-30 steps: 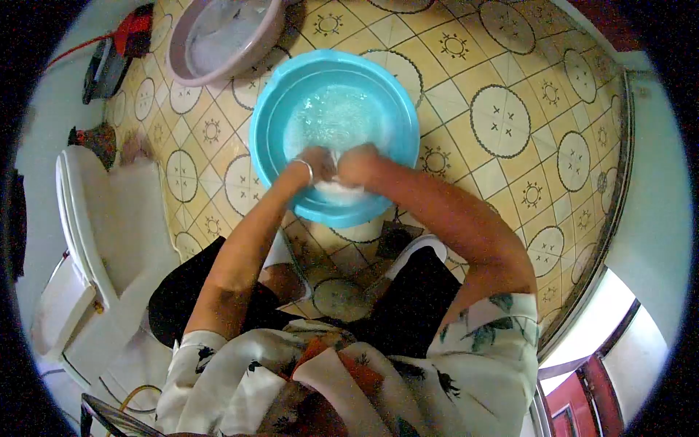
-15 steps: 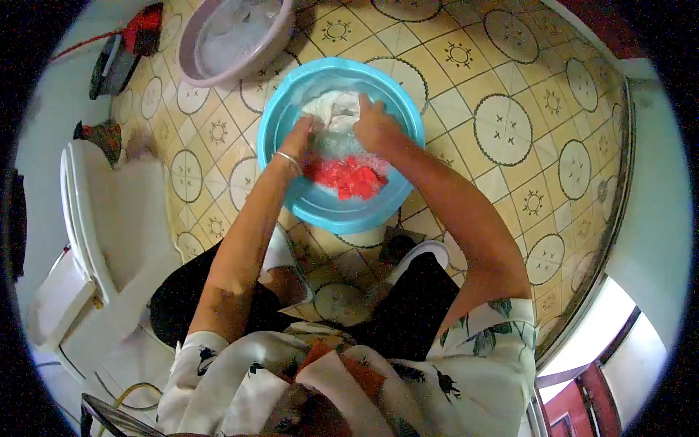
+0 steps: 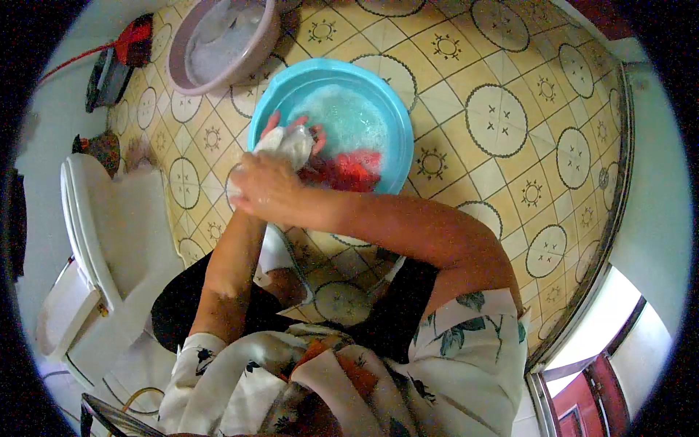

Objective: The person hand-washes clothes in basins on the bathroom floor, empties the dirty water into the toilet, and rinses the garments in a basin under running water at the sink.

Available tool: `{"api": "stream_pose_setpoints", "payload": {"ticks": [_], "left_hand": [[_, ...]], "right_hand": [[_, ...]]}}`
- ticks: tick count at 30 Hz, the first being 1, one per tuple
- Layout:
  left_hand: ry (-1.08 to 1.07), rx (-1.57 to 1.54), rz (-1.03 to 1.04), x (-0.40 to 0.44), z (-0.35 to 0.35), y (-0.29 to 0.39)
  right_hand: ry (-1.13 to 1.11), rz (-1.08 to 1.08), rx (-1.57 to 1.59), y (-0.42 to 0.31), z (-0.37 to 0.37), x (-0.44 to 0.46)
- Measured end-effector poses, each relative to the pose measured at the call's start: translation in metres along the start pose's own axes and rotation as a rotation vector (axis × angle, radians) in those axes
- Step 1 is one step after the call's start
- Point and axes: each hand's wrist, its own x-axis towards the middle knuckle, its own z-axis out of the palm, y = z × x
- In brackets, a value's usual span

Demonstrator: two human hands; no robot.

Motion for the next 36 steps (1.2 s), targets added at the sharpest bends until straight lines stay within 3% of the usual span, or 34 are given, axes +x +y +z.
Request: {"api": "stream_pose_setpoints", "payload": {"ticks": [2, 3, 6, 10, 12, 15, 18, 20, 22, 24, 26, 28, 30, 32, 34, 36], "left_hand": [[0.121, -0.065, -0.064, 0.003, 0.016, -0.004], [-0.138, -0.126, -0.203, 0.002, 0.01, -0.002], [-0.052, -0.034, -0.105, 0.006, 0.018, -0.014], [0.116, 0.155, 0.1, 0.015, 0.036, -0.03], [0.179, 0.247, 0.135, 0.017, 0.029, -0.03], [0.39, 0.46, 0.234, 0.03, -0.002, -0.026], [0.408, 0.505, 0.242, 0.015, -0.005, -0.017], [0.453, 0.361, 0.178, 0.01, -0.002, -0.011], [0.57, 0.392, 0.101, 0.007, 0.006, -0.008], [0.523, 0.367, 0.077, 0.002, 0.016, -0.009], [0.472, 0.349, 0.041, 0.002, 0.02, -0.007], [0.287, 0.173, -0.085, -0.003, 0.008, 0.001], [0.179, 0.171, 0.013, -0.001, -0.011, 0.0], [0.197, -0.052, 0.062, -0.01, 0.002, -0.01], [0.284, -0.042, 0.046, -0.005, 0.019, -0.012], [-0.251, 0.016, -0.201, -0.001, 0.011, -0.003]], "right_hand": [[0.036, -0.07, -0.044, 0.007, 0.003, 0.003], [0.071, -0.139, -0.087, 0.011, 0.003, 0.005], [-0.064, -0.164, -0.235, 0.043, -0.011, 0.011], [0.01, 0.104, -0.317, 0.097, -0.028, 0.025], [-0.242, 0.194, -0.588, 0.15, -0.041, 0.015], [-0.321, 0.208, -0.631, 0.168, -0.039, -0.024], [-0.247, 0.295, -0.455, 0.164, -0.038, -0.042], [-0.296, 0.762, -0.34, 0.155, -0.038, -0.044], [-0.254, 0.802, -0.32, 0.155, -0.028, -0.047], [-0.206, 0.834, -0.309, 0.159, -0.013, -0.046], [-0.171, 0.548, -0.076, 0.159, 0.01, -0.039], [-0.449, 0.1, -0.205, 0.094, -0.005, -0.007], [-0.148, 0.267, 0.092, 0.034, -0.001, -0.004], [-0.145, 0.101, 0.021, -0.002, -0.003, -0.004], [-0.059, -0.028, 0.015, -0.006, 0.001, -0.004], [0.027, -0.156, 0.009, -0.002, 0.001, -0.003]]}}
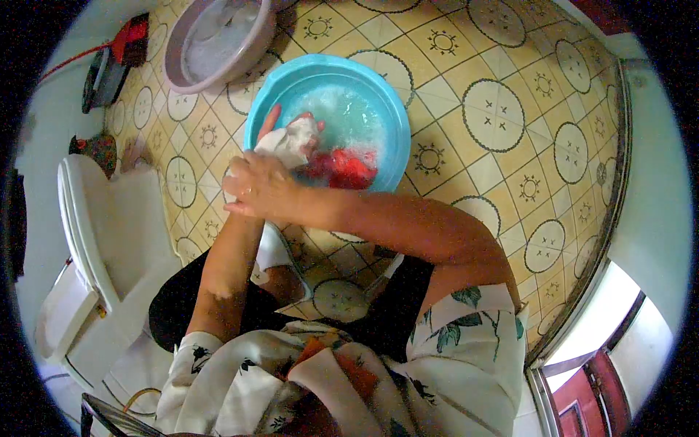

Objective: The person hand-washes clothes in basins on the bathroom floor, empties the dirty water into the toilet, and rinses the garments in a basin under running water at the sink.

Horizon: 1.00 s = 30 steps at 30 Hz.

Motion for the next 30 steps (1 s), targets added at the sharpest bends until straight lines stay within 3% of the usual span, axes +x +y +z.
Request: {"api": "stream_pose_setpoints", "payload": {"ticks": [1, 3, 4, 6, 8, 10, 12, 16, 18, 20, 22, 24, 26, 28, 30], "left_hand": [[0.0, 0.0, 0.0, 0.004, -0.016, 0.001], [0.349, 0.211, 0.265, 0.01, -0.042, -0.001], [0.472, 0.286, 0.35, 0.011, -0.039, -0.004], [0.439, 0.167, 0.359, 0.014, -0.024, -0.012], [0.402, 0.048, 0.36, 0.021, 0.003, -0.022], [0.385, -0.014, 0.361, 0.026, 0.022, -0.025], [0.626, 0.38, 0.424, 0.027, 0.035, -0.023], [0.684, 0.28, 0.439, 0.026, -0.003, -0.012], [0.585, 0.298, 0.416, 0.015, -0.003, -0.006], [0.784, 0.293, 0.321, 0.006, 0.011, -0.005], [0.853, 0.361, 0.289, 0.006, 0.01, -0.007], [0.707, 0.295, 0.194, 0.005, -0.016, 0.003], [0.625, 0.189, 0.175, 0.001, -0.017, 0.009], [0.549, 0.072, 0.159, -0.004, -0.009, 0.003], [0.462, 0.341, 0.259, -0.01, 0.016, -0.007]], "right_hand": [[0.018, -0.066, -0.102, 0.01, -0.002, 0.002], [0.033, -0.134, -0.202, 0.03, -0.008, 0.004], [-0.085, -0.043, -0.135, 0.041, -0.011, 0.006], [-0.204, 0.041, -0.068, 0.057, -0.014, 0.008], [-0.168, -0.048, -0.277, 0.071, -0.019, 0.009], [-0.321, 0.363, -0.402, 0.091, -0.03, 0.019], [-0.317, 0.391, -0.458, 0.119, -0.04, 0.009], [-0.324, 0.526, -0.515, 0.137, -0.047, -0.025], [-0.29, 0.612, -0.491, 0.149, -0.04, -0.056], [-0.252, 0.705, -0.461, 0.15, -0.035, -0.065], [-0.344, 0.973, -0.318, 0.143, -0.034, -0.061], [-0.314, 0.853, -0.184, 0.157, -0.007, -0.057], [-0.419, 0.91, 0.242, 0.117, -0.014, -0.018], [-0.274, 0.572, 0.3, 0.079, 0.005, -0.009], [-0.1, 0.434, 0.116, 0.025, 0.003, -0.002]]}}
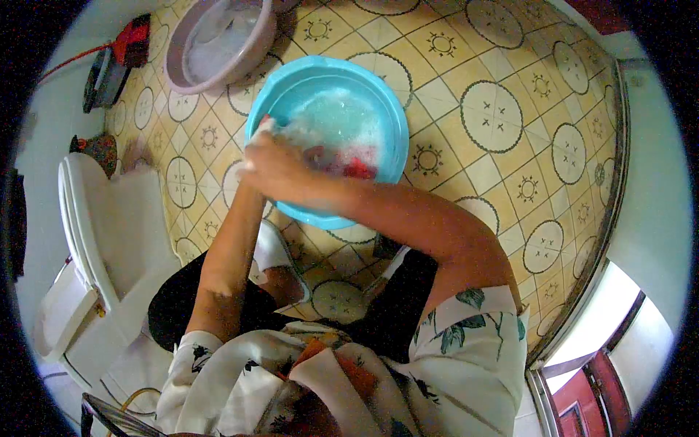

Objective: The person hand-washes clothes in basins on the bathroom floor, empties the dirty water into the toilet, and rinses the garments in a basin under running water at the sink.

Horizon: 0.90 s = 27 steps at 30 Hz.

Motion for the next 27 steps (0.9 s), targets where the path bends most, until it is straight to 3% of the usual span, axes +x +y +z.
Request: {"api": "stream_pose_setpoints", "payload": {"ticks": [1, 3, 4, 6, 10, 12, 17, 18, 20, 22, 23, 26, 27], "left_hand": [[0.004, 0.0, -0.001, -0.001, -0.002, 0.0], [-0.127, -0.284, -0.121, 0.003, -0.01, 0.003], [-0.193, -0.428, -0.182, 0.007, -0.015, 0.002], [-0.058, -0.096, 0.067, 0.029, -0.032, -0.017], [0.067, 0.633, 0.46, 0.03, -0.029, -0.024], [0.1, 0.814, 0.559, 0.032, -0.022, -0.027], [0.012, -0.129, 0.133, 0.027, 0.03, -0.019], [0.013, -0.126, 0.133, 0.027, 0.031, -0.019], [0.239, 0.04, 0.131, 0.025, 0.029, -0.02], [0.262, 0.015, 0.086, 0.03, 0.008, -0.018], [0.274, 0.043, 0.095, 0.027, 0.004, -0.015], [0.278, 0.072, 0.06, 0.024, -0.012, -0.007], [0.261, 0.071, 0.019, 0.024, -0.017, -0.006]], "right_hand": [[-0.001, 0.002, 0.004, -0.012, -0.003, -0.007], [-0.015, -0.231, -0.088, -0.025, -0.007, -0.013], [-0.016, -0.23, -0.088, -0.024, -0.007, -0.012], [0.089, -0.468, -0.225, -0.018, -0.007, -0.007], [0.147, -0.6, -0.239, 0.014, -0.009, 0.019], [0.122, -0.447, -0.308, 0.023, -0.017, 0.029], [-0.021, 0.023, -0.539, 0.084, -0.047, 0.051], [-0.054, 0.116, -0.539, 0.099, -0.056, 0.048], [-0.054, 0.157, -0.406, 0.115, -0.064, 0.033], [-0.175, 0.173, -0.707, 0.134, -0.055, 0.022], [-0.176, 0.173, -0.71, 0.139, -0.054, 0.016], [-0.039, 0.492, -0.569, 0.135, -0.043, -0.003], [-0.003, 0.479, -0.574, 0.135, -0.036, -0.005]]}}
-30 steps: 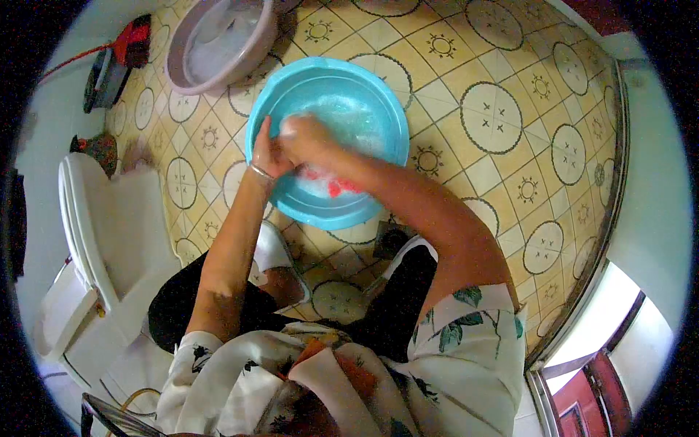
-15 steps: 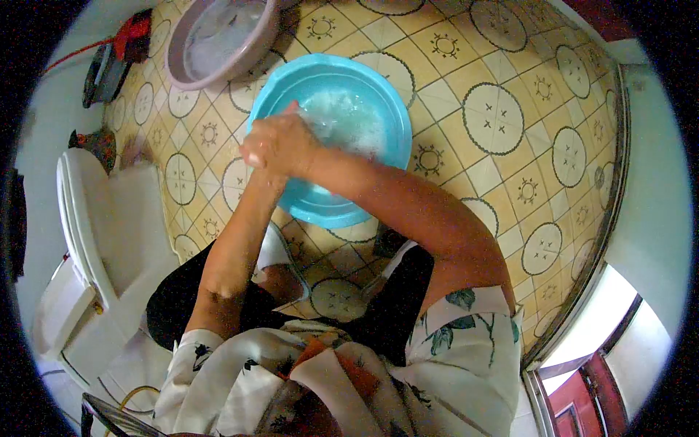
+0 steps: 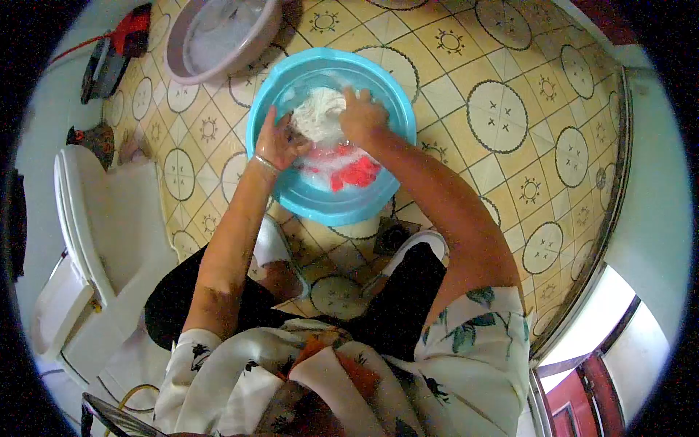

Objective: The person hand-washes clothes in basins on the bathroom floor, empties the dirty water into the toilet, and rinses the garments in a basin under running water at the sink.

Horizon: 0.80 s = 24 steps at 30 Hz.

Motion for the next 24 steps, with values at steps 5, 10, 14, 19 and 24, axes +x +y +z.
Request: {"api": "stream_pose_setpoints", "payload": {"ticks": [5, 10, 14, 19, 24], "left_hand": [[-0.072, -0.163, -0.15, -0.008, 0.011, 0.007], [-0.461, 0.331, 0.38, -0.008, -0.014, -0.015], [-0.37, -0.217, -0.111, 0.001, -0.01, -0.005], [-0.479, 0.224, 0.197, 0.044, -0.053, -0.027], [-0.568, -0.344, -0.093, 0.009, 0.018, -0.02]], "right_hand": [[-0.242, -0.54, 0.128, -0.032, 0.015, 0.008], [-0.091, -0.532, 0.369, -0.123, -0.054, -0.07], [0.321, -0.812, 0.432, -0.132, -0.05, -0.079], [0.38, -0.905, 0.296, -0.119, -0.043, -0.039], [0.201, -0.636, -0.024, -0.088, -0.051, 0.009]]}}
